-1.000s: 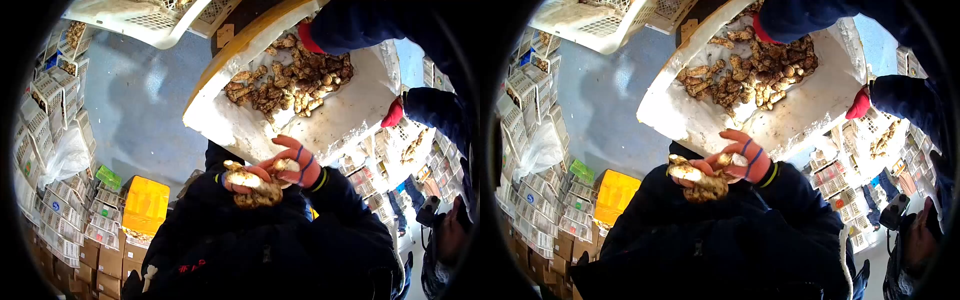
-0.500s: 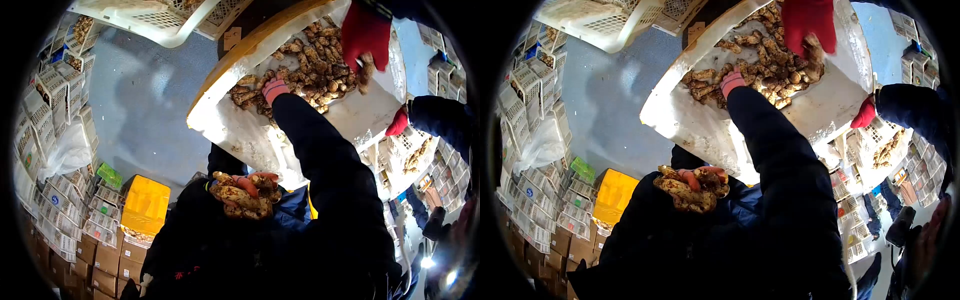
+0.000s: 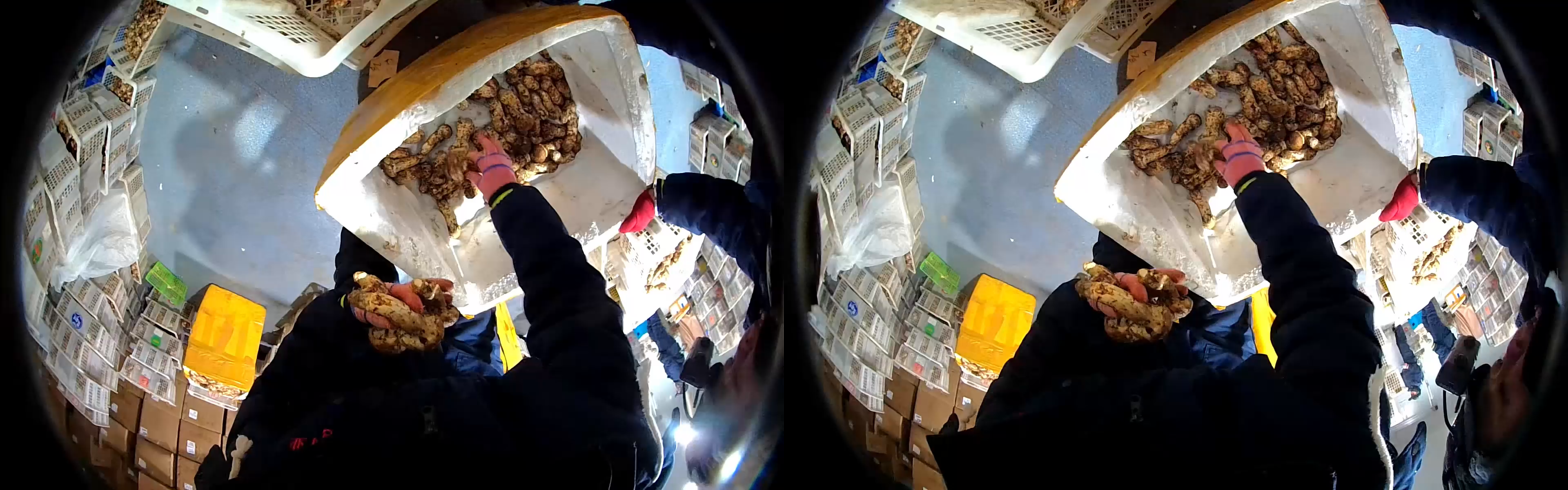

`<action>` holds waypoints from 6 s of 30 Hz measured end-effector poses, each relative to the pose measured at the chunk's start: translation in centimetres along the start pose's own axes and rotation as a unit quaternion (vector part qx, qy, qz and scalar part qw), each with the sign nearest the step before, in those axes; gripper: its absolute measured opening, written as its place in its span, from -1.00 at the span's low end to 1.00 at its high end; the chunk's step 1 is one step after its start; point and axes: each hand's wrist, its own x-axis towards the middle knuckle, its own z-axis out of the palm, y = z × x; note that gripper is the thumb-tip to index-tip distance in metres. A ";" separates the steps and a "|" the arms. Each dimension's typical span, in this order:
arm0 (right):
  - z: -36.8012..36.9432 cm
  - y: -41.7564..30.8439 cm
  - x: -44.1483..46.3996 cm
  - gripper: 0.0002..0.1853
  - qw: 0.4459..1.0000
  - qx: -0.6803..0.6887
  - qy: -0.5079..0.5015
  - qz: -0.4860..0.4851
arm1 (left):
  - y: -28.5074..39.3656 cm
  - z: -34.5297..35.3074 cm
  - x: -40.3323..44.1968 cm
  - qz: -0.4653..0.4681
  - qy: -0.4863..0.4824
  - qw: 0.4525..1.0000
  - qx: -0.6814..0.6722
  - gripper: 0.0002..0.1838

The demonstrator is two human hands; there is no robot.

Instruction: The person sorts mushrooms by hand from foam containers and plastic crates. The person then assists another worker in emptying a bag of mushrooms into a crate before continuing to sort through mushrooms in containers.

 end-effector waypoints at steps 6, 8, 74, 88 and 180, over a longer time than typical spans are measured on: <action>1.5 -4.4 4.1 -0.51 0.965 0.138 0.002 0.224 | -0.6 0.0 -1.3 -0.012 0.049 0.998 -0.047 -0.54; 3.1 -5.2 3.2 -0.51 0.967 0.116 0.022 0.225 | -0.6 0.6 -1.4 -0.001 0.069 0.996 -0.063 -0.54; -9.4 -10.5 -9.0 -0.74 0.747 0.631 -0.207 -0.029 | 0.4 -2.3 3.0 0.100 0.499 0.860 0.038 -0.61; 3.2 -8.6 6.9 -0.51 0.983 0.186 -0.001 -0.004 | 1.8 0.6 -1.7 0.063 0.414 0.907 0.035 -0.61; 9.7 10.0 -0.2 -0.44 0.835 0.147 0.095 0.521 | -0.1 -6.1 -0.8 -0.133 0.175 0.972 0.087 -0.34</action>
